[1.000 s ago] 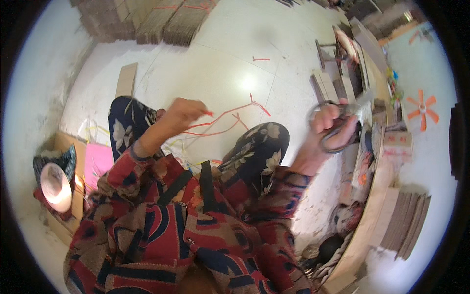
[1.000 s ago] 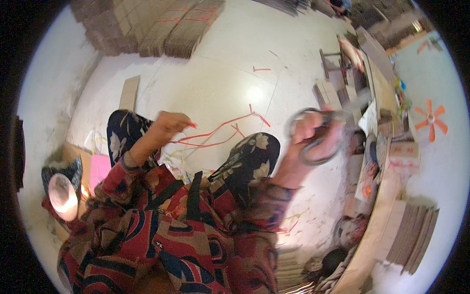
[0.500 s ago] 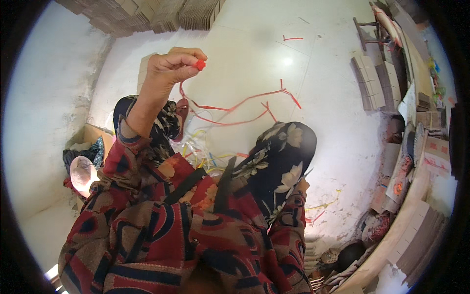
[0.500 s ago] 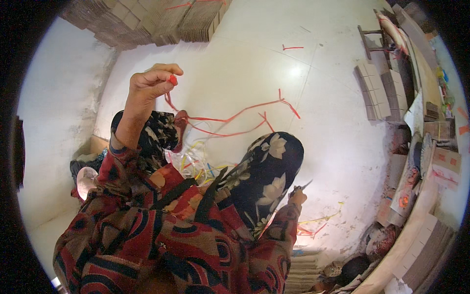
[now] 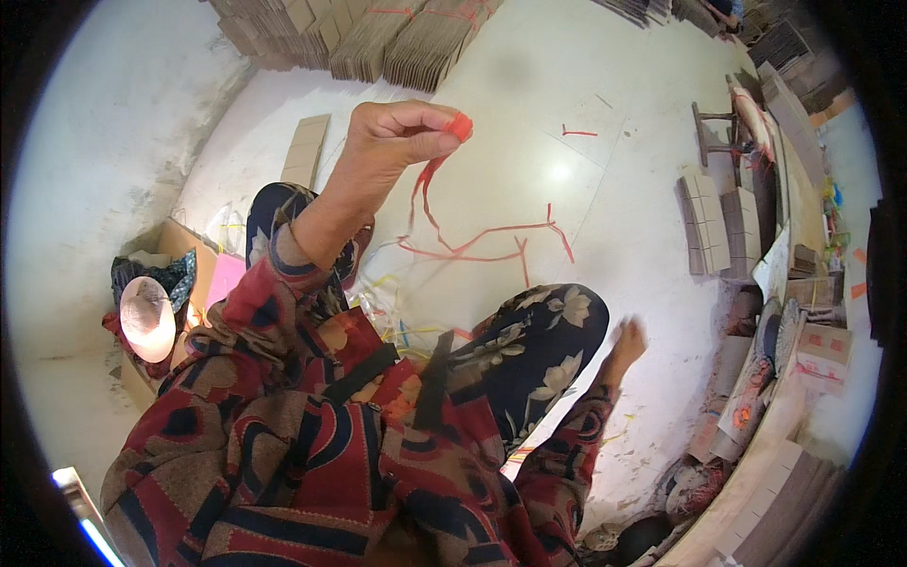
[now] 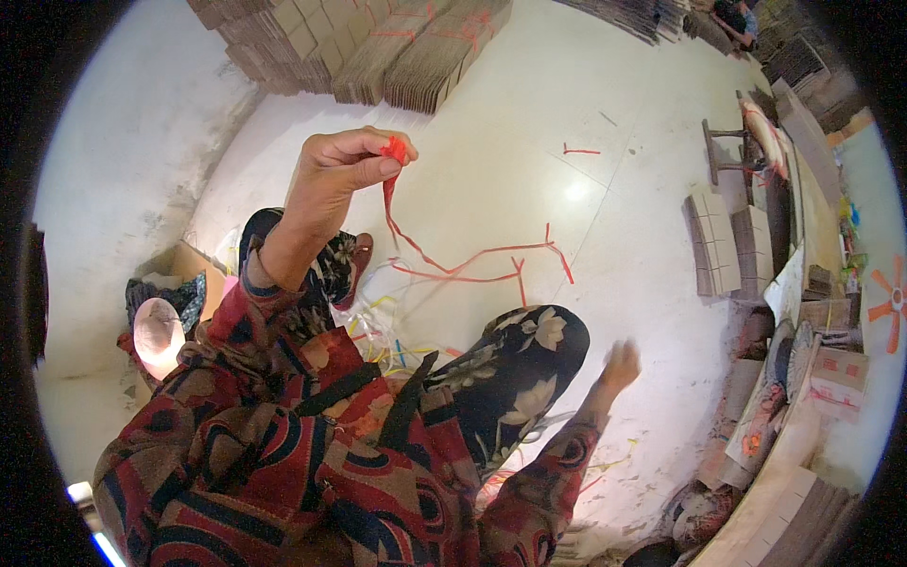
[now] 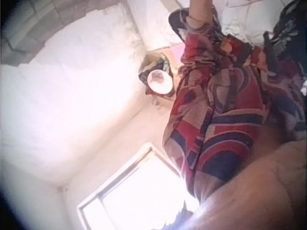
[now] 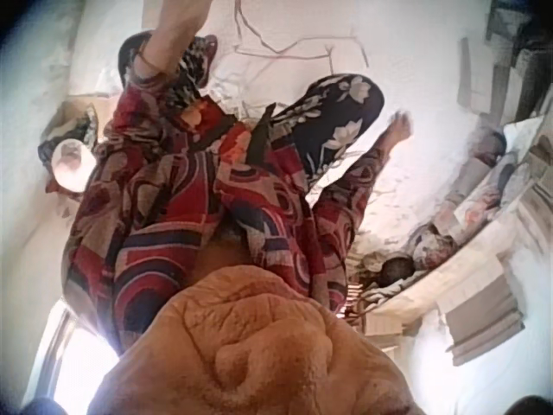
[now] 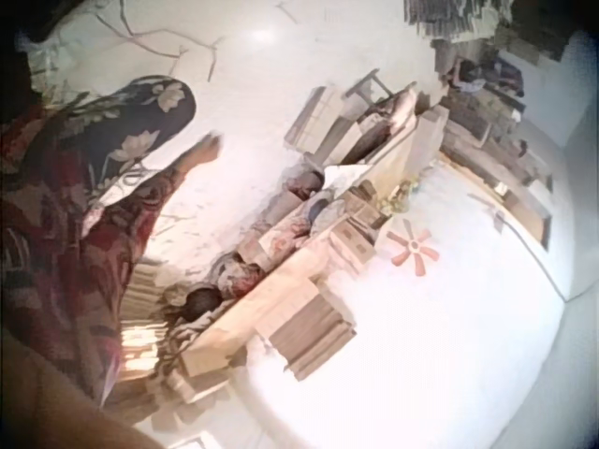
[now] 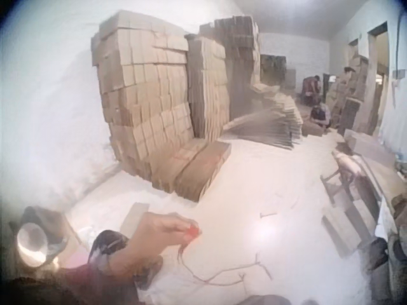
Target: The person gathers a stack of thin paper sheets from a pile, aligns them, and ties them together with a red string. They then cut the excess string with scissors.
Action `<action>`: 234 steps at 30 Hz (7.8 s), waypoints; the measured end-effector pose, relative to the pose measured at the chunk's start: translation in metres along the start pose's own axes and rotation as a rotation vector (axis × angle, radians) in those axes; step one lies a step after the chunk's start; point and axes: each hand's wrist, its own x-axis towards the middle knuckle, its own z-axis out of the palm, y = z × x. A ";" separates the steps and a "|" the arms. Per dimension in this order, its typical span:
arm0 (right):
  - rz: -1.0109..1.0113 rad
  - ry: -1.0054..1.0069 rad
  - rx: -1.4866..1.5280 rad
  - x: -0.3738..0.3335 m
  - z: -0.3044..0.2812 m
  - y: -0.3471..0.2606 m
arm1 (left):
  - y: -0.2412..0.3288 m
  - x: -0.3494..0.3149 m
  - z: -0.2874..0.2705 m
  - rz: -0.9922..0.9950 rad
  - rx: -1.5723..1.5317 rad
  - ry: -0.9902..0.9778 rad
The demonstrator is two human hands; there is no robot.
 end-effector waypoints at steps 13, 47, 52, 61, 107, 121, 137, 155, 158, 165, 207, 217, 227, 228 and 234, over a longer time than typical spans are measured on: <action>-0.288 -1.114 0.852 -0.205 0.160 -0.351 | 0.047 -0.003 -0.005 0.049 -0.294 0.077; -0.843 -0.547 0.281 -0.241 0.162 -0.351 | 0.034 -0.052 -0.009 0.094 -0.267 0.170; -0.789 -0.613 0.129 -0.213 0.140 -0.353 | 0.057 -0.031 -0.015 0.039 -0.416 0.318; -1.217 -0.194 -0.437 -0.084 0.001 -0.376 | 0.100 0.058 -0.055 0.143 -0.695 0.189; 0.300 -0.054 -0.875 0.312 0.070 0.057 | -0.567 0.133 -0.118 -0.831 -0.030 0.657; -0.778 -0.633 -1.176 0.183 0.157 0.068 | -0.648 -0.001 -0.267 -0.670 0.939 0.173; -0.121 -0.611 -0.896 0.104 0.090 0.077 | -0.486 -0.224 -0.404 -1.163 1.194 0.761; 0.656 -0.404 -0.572 -0.020 0.012 0.028 | -0.518 -0.205 -0.395 -1.406 1.073 0.343; 0.676 -0.430 -0.511 -0.027 0.008 0.033 | -0.499 -0.275 -0.456 -1.206 1.114 0.390; 0.605 -0.220 -0.425 -0.052 -0.046 0.011 | -0.360 -0.169 -0.324 -0.526 0.969 0.522; -0.168 -0.322 1.829 -0.281 0.009 -0.286 | 0.026 0.000 0.063 0.018 0.031 -0.962; 0.182 -0.085 1.768 -0.197 0.089 -0.274 | -0.030 0.035 0.040 -0.239 0.088 -0.748; 0.294 0.102 1.051 -0.146 0.060 -0.273 | -0.022 0.082 0.107 -0.689 0.192 -0.624; 0.268 0.080 0.948 -0.152 0.053 -0.269 | -0.024 0.081 0.106 -0.766 0.164 -0.614; 0.240 0.160 0.859 -0.144 -0.044 -0.322 | 0.062 0.111 0.187 -1.057 -0.003 -0.747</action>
